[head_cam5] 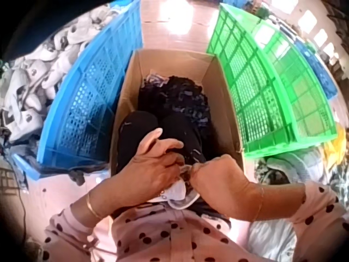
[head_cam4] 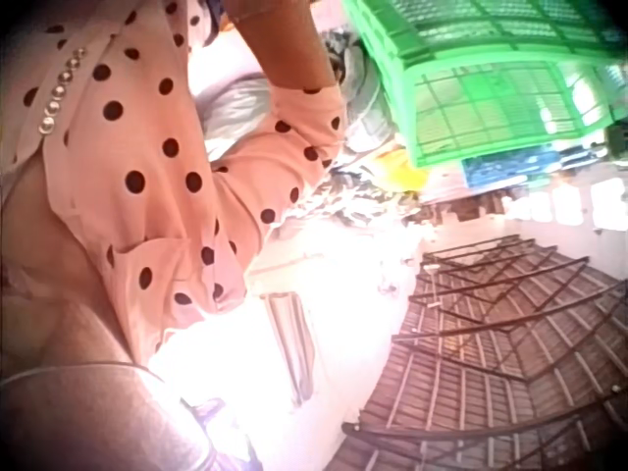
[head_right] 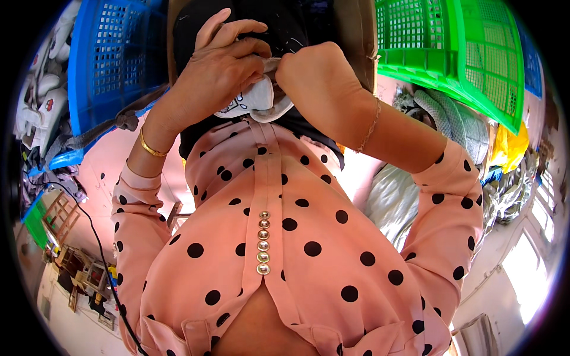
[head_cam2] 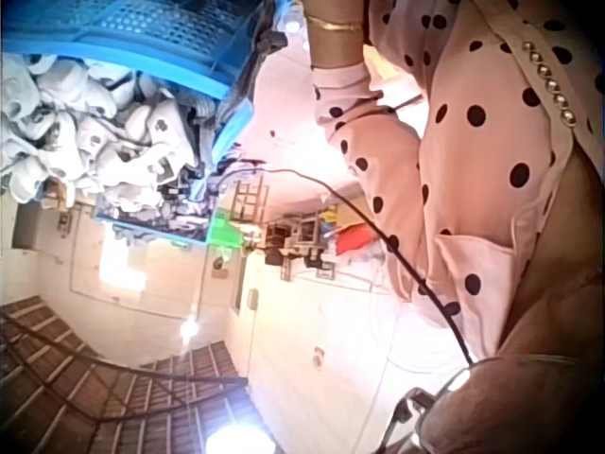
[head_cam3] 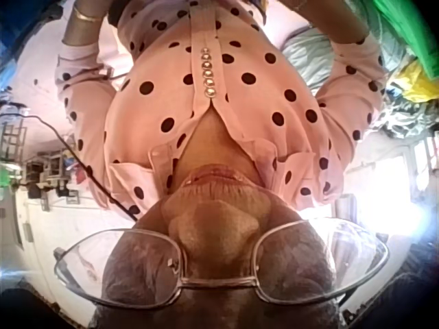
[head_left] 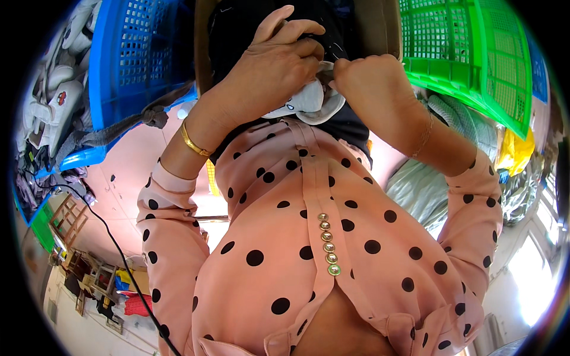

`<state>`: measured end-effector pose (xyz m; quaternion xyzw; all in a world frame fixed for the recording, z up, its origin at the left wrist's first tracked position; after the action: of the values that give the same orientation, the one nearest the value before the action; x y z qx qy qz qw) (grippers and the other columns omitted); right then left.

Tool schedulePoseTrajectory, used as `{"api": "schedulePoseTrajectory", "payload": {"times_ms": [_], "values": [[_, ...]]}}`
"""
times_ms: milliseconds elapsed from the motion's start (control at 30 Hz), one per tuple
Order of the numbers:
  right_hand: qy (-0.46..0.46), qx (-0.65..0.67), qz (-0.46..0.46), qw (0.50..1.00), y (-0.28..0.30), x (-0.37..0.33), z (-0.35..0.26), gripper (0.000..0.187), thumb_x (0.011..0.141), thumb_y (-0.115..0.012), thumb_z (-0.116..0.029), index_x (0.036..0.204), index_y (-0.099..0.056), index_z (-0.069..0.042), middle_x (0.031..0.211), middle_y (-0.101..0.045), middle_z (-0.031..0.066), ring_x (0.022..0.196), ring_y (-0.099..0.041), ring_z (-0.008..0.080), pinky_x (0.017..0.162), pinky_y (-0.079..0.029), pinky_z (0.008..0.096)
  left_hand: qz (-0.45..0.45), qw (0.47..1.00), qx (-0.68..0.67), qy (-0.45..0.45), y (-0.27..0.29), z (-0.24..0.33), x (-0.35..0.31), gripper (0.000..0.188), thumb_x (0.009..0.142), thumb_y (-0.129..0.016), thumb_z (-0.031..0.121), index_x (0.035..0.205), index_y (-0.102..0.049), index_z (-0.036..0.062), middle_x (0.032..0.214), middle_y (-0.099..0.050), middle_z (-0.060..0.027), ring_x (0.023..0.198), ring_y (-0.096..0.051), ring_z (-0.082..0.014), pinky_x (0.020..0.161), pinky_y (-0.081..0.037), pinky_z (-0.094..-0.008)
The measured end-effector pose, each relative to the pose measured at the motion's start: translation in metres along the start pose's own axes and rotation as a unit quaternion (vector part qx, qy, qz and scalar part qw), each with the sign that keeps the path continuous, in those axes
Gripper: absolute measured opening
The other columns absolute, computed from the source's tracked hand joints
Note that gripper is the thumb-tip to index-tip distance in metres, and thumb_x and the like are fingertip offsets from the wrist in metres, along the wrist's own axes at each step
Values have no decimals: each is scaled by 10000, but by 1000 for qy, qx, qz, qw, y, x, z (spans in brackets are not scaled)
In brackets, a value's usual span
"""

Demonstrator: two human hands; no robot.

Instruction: The person uses a pair of scissors to trim excess fabric and threads from the edges of white slip-on shoes. They handle the shoes one at a time, picking them from a blue basket, trimming the material, and placing them into a green basket.

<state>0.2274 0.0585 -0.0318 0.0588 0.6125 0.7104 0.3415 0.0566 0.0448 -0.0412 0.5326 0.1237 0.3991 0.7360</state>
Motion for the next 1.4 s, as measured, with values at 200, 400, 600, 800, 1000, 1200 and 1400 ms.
{"api": "schedulePoseTrajectory", "payload": {"times_ms": [200, 400, 600, 800, 1000, 1200, 1400], "values": [[-1, 16, 39, 999, 1, -3, 4, 56, 711, -687, -81, 746, -643, -80, 603, -597, 18, 589, -651, 172, 501, -445, 281, 5, 1000, -29, -2, 1, -4, 0, 153, 832, -646, 148, 935, -712, 56, 1020, -643, -53, 1245, -449, -252, 1156, -137, -516], [-1, 10, 36, 999, -1, -1, 1, 55, 710, -688, -82, 747, -649, -92, 626, -595, 12, 611, -652, 171, 523, -446, 288, -3, 999, -48, -16, 1, -7, 4, 133, 839, -640, 140, 902, -711, 47, 1001, -641, -66, 1233, -458, -262, 1148, -164, -529], [4, -36, 24, 999, -4, 3, -2, 49, 720, -692, -112, 731, -657, -144, 643, -592, -18, 631, -642, 141, 543, -407, 298, -2, 998, -55, -33, -1, -11, 5, 136, 844, -621, 137, 900, -701, 42, 995, -630, -75, 1232, -458, -264, 1145, -169, -531], [32, -88, -3, 996, -3, 8, -3, 82, 745, -690, -152, 698, -655, -209, 601, -563, -68, 622, -625, 114, 531, -354, 286, 6, 998, -50, -34, -3, -12, 5, 134, 843, -603, 125, 895, -699, 46, 994, -632, -74, 1233, -458, -258, 1150, -156, -527], [29, -112, 7, 993, -1, 10, -6, 109, 734, -698, -166, 670, -635, -228, 579, -547, -88, 602, -611, 97, 509, -326, 286, 8, 998, -61, -35, -3, -13, 6, 125, 837, -594, 105, 875, -700, 50, 991, -636, -73, 1233, -461, -249, 1156, -143, -515], [27, -94, 11, 995, -12, 14, -9, 120, 713, -702, -159, 655, -618, -223, 559, -540, -75, 580, -606, 103, 495, -317, 285, 9, 997, -74, -31, -4, -13, 7, 112, 827, -604, 96, 871, -698, 55, 985, -634, -73, 1222, -467, -248, 1153, -144, -511], [-8, -40, 20, 999, 1, 3, 1, 128, 770, -705, -225, 714, -610, -159, 563, -586, -36, 548, -628, 147, 458, -376, 303, 85, 990, -104, 44, 11, -16, 7, 52, 851, -644, 106, 847, -655, 55, 951, -628, -82, 1127, -525, -271, 1090, -248, -480]]}}
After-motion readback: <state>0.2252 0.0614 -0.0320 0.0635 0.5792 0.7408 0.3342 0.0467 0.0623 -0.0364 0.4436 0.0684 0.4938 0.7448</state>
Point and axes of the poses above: each hand's wrist, its own x-axis towards the middle knuckle, its own y-axis out of the back of the hand, z = x × y, the point moved 2 cm from there along x, towards the middle knuckle
